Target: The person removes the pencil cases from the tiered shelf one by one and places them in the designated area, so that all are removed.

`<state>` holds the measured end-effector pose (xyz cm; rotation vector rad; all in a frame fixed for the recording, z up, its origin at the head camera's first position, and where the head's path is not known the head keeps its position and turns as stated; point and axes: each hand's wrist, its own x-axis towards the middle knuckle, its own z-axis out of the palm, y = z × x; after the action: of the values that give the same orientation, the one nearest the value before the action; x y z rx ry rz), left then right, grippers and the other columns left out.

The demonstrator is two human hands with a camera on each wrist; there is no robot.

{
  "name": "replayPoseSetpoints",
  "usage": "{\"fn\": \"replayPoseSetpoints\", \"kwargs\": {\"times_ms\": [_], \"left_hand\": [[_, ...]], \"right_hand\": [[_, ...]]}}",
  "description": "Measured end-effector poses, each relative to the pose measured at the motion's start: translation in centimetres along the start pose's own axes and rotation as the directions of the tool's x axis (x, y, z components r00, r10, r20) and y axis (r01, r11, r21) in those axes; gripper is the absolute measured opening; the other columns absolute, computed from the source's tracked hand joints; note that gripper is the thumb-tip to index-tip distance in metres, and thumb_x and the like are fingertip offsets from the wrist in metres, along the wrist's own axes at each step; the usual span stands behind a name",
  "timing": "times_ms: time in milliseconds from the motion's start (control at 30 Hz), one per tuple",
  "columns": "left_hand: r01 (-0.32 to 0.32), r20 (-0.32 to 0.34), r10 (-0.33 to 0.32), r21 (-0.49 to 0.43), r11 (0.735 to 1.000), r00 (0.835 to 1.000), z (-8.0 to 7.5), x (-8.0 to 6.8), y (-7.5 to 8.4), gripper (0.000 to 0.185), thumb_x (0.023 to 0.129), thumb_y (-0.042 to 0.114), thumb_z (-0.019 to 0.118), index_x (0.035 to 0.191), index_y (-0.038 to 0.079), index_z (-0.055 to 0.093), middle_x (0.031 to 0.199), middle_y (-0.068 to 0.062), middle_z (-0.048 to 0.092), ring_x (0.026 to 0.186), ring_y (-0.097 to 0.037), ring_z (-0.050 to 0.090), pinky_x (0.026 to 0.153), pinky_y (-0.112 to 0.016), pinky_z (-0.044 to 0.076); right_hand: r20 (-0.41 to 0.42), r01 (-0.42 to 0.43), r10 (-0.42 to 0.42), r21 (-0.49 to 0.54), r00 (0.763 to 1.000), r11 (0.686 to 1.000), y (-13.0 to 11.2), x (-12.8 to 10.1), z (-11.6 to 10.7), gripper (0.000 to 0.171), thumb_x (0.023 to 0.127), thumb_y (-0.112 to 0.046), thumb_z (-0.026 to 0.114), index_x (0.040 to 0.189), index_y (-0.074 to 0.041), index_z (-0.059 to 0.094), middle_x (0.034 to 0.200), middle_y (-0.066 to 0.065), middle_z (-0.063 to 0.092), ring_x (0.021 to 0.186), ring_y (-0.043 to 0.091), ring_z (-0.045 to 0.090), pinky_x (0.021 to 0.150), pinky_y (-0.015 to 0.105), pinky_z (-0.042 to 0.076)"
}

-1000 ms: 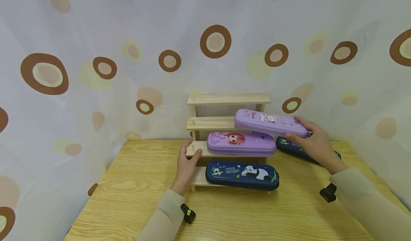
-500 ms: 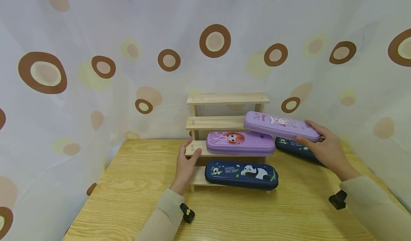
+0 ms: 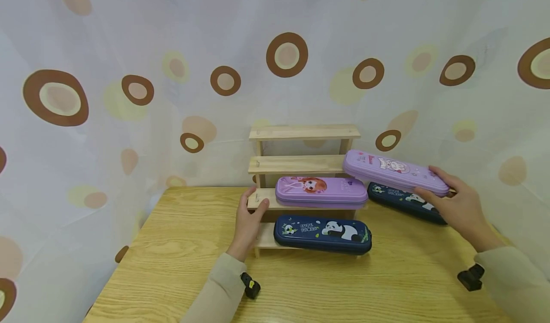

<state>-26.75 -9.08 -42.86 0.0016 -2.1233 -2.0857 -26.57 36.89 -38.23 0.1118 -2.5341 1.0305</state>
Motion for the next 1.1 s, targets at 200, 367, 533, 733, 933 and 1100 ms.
{"fn": "replayPoseSetpoints", "kwargs": {"times_ms": [200, 367, 533, 733, 933, 1100], "left_hand": [[-0.003, -0.001, 0.003, -0.001, 1.0, 1.0, 0.0, 0.1, 0.0, 0.057, 0.098, 0.019, 0.063, 0.149, 0.008, 0.038, 0.154, -0.017, 0.033, 0.142, -0.033, 0.029, 0.115, -0.05, 0.024], [-0.007, 0.001, 0.007, -0.002, 1.0, 1.0, 0.0, 0.1, -0.1, 0.058, 0.098, 0.019, 0.063, 0.149, 0.006, 0.038, 0.154, -0.017, 0.034, 0.142, -0.033, 0.029, 0.115, -0.05, 0.024], [-0.007, 0.002, 0.007, -0.007, 1.0, 1.0, 0.0, 0.1, -0.1, 0.059, 0.098, 0.019, 0.063, 0.149, 0.006, 0.037, 0.154, -0.017, 0.032, 0.143, -0.034, 0.027, 0.115, -0.05, 0.024], [-0.006, 0.001, 0.006, -0.007, 1.0, 1.0, 0.0, 0.1, -0.1, 0.059, 0.098, 0.019, 0.063, 0.149, 0.006, 0.038, 0.155, -0.017, 0.032, 0.143, -0.033, 0.026, 0.116, -0.05, 0.023], [-0.015, 0.002, 0.015, -0.004, 1.0, 1.0, -0.1, 0.1, -0.1, 0.058, 0.098, 0.019, 0.063, 0.149, 0.005, 0.038, 0.155, -0.017, 0.033, 0.143, -0.034, 0.027, 0.116, -0.051, 0.023], [-0.008, -0.001, 0.008, 0.005, 1.0, 1.0, 0.0, 0.2, -0.2, 0.058, 0.098, 0.018, 0.063, 0.149, 0.005, 0.038, 0.155, -0.017, 0.033, 0.143, -0.034, 0.027, 0.116, -0.051, 0.023]], "right_hand": [[-0.009, -0.031, 0.031, -0.009, 0.999, 0.999, 1.2, -0.6, -1.0, 0.075, 0.091, -0.035, 0.072, 0.154, -0.02, 0.035, 0.144, 0.031, 0.041, 0.092, 0.007, 0.045, 0.056, 0.012, 0.043], [-0.032, -0.043, 0.043, 0.003, 0.999, 0.999, 2.2, -1.1, -1.7, 0.075, 0.091, -0.033, 0.073, 0.154, -0.021, 0.036, 0.144, 0.032, 0.04, 0.089, -0.006, 0.042, 0.056, 0.01, 0.043], [-0.052, -0.067, 0.067, 0.006, 0.996, 0.998, 3.0, -1.5, -2.2, 0.075, 0.092, -0.032, 0.072, 0.155, -0.018, 0.033, 0.145, 0.035, 0.038, 0.087, -0.013, 0.041, 0.056, 0.008, 0.044], [-0.06, -0.093, 0.092, -0.013, 0.994, 0.996, 4.0, -2.0, -2.6, 0.077, 0.092, -0.032, 0.072, 0.155, -0.015, 0.031, 0.142, 0.038, 0.039, 0.083, -0.011, 0.042, 0.054, 0.01, 0.044], [-0.048, -0.097, 0.096, -0.026, 0.994, 0.995, 5.1, -2.5, -2.7, 0.078, 0.09, -0.031, 0.074, 0.153, -0.009, 0.034, 0.139, 0.041, 0.04, 0.082, -0.014, 0.041, 0.052, 0.012, 0.044], [-0.037, -0.101, 0.099, -0.073, 0.994, 0.992, 6.2, -2.8, -2.2, 0.079, 0.088, -0.034, 0.076, 0.151, -0.006, 0.037, 0.14, 0.04, 0.04, 0.089, -0.013, 0.035, 0.054, 0.009, 0.042]]}}
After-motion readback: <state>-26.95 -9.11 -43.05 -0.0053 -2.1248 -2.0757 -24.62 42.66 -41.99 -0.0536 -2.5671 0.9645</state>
